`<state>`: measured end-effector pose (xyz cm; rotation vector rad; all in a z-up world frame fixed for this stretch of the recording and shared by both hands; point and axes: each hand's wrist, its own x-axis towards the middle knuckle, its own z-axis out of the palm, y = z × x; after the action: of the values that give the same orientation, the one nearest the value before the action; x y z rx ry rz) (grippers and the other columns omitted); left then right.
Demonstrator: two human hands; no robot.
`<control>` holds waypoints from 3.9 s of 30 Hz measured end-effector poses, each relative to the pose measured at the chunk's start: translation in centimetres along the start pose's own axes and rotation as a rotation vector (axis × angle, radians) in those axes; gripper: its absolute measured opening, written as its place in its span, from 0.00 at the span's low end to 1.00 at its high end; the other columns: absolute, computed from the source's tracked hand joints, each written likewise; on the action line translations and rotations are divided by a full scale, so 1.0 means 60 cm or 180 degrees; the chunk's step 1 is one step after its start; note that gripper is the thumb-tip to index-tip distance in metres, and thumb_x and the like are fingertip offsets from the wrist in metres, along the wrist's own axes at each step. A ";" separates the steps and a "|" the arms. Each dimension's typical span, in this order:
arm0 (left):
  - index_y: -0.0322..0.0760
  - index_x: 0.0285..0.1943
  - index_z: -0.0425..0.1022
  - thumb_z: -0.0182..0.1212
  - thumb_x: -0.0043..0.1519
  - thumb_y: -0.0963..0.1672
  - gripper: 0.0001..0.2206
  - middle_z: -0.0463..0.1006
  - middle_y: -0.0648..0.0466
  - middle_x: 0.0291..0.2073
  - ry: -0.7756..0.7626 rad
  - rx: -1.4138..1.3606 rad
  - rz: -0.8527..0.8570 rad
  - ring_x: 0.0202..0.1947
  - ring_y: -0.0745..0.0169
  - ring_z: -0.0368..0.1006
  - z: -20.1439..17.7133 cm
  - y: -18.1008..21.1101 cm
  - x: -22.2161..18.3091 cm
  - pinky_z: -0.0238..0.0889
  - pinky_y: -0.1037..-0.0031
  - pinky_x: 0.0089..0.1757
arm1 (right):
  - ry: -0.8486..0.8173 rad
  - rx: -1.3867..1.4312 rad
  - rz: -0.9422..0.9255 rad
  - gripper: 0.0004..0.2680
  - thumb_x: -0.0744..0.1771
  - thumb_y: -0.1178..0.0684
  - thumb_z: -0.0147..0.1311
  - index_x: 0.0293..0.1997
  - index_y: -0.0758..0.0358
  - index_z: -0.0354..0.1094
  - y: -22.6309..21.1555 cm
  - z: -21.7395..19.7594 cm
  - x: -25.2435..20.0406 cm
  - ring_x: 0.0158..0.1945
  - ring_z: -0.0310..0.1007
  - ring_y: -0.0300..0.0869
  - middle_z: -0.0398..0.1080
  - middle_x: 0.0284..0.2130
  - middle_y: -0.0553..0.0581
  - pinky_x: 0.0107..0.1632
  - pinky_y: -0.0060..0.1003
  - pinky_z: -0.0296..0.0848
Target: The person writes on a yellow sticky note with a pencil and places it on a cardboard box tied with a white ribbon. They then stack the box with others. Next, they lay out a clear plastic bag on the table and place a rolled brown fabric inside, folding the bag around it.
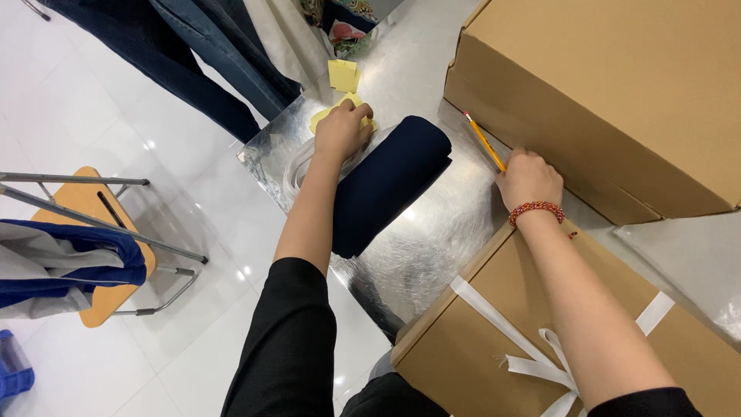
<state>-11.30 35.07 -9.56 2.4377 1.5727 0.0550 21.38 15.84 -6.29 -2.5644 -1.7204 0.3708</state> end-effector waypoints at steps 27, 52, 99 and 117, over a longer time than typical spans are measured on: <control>0.49 0.54 0.79 0.64 0.63 0.45 0.11 0.73 0.51 0.52 0.0443 -0.0338 0.0328 0.57 0.48 0.72 -0.007 -0.007 -0.044 0.78 0.49 0.50 | -0.0005 0.0037 0.0048 0.05 0.67 0.53 0.59 0.42 0.59 0.76 0.002 0.002 0.001 0.45 0.83 0.65 0.80 0.40 0.67 0.48 0.60 0.80; 0.57 0.50 0.74 0.69 0.60 0.44 0.12 0.76 0.65 0.34 0.2580 0.0698 -0.0122 0.45 0.67 0.74 -0.027 0.004 -0.046 0.63 0.72 0.44 | 0.0149 0.0030 -0.0054 0.06 0.66 0.51 0.61 0.43 0.58 0.77 0.007 0.007 0.000 0.46 0.83 0.64 0.80 0.41 0.66 0.48 0.59 0.80; 0.40 0.38 0.79 0.72 0.58 0.36 0.08 0.85 0.55 0.42 0.1357 -0.2718 0.3906 0.49 0.47 0.82 -0.025 0.691 -0.515 0.77 0.59 0.49 | 0.1303 0.4658 0.0855 0.20 0.66 0.63 0.64 0.66 0.64 0.66 0.348 -0.192 -0.538 0.41 0.80 0.39 0.77 0.47 0.61 0.39 0.31 0.83; 0.38 0.60 0.76 0.64 0.69 0.47 0.13 0.80 0.52 0.37 -0.1476 -0.4745 0.0687 0.34 0.66 0.75 0.128 0.831 -0.399 0.72 0.75 0.34 | 0.1872 0.3522 0.0840 0.13 0.62 0.65 0.70 0.49 0.65 0.77 0.394 -0.188 -0.637 0.43 0.81 0.42 0.81 0.38 0.63 0.47 0.36 0.81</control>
<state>24.39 -7.48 -3.71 1.2309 0.5694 0.4621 31.55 -27.12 7.79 -1.7657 -0.6470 0.3673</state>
